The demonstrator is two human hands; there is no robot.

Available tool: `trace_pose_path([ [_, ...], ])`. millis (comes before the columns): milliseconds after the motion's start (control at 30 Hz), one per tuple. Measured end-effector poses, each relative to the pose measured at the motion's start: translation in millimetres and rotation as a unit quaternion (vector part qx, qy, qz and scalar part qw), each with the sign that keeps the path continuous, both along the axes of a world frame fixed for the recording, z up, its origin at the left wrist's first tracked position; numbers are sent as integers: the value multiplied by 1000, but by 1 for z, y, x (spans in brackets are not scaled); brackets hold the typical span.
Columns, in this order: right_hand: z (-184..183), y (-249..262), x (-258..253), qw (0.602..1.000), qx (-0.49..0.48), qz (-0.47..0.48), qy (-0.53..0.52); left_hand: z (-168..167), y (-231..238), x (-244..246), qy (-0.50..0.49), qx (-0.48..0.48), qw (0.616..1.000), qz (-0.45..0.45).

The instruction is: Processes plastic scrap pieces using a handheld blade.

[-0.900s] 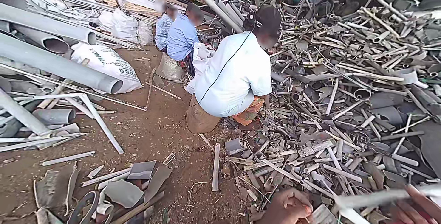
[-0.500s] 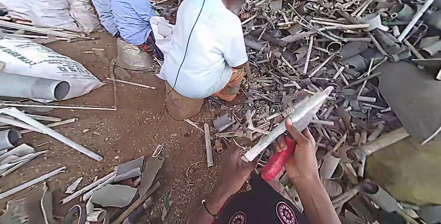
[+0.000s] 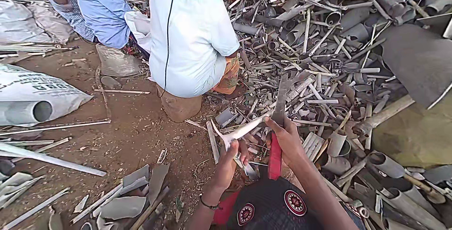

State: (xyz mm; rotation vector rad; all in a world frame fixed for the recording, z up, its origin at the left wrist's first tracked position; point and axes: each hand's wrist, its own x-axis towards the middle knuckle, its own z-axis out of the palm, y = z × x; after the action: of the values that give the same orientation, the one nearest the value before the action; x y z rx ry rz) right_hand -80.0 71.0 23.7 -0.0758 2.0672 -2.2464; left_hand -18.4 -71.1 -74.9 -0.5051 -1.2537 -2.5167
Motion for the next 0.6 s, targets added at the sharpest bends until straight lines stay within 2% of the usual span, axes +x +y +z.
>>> trace_pose_path([
  [100, -5, 10, -4, 982, 149, 42, 106, 9, -12, -3, -14, 52, 990, 134],
  [200, -5, 8, 4, 973, 167, 103, 125, 21, -30, -1, -62, 109, 975, 186],
  [267, -6, 1, 12, 970, 154, 164, 86, 26, -34, 2, -60, 161, 967, 190],
  [333, -8, -6, 13, 953, 180, 235, 58, 25, -34, 3, -20, 196, 964, 180],
  [400, -13, -15, 12, 943, 195, 267, 49, 24, -30, 4, 21, 227, 962, 152],
  [500, -28, -32, 18, 951, 161, 254, 68, 25, -20, 5, 28, 228, 966, 116],
  [600, -31, -37, 21, 944, 205, 202, 160, 30, -8, 9, -19, 220, 968, 116],
])
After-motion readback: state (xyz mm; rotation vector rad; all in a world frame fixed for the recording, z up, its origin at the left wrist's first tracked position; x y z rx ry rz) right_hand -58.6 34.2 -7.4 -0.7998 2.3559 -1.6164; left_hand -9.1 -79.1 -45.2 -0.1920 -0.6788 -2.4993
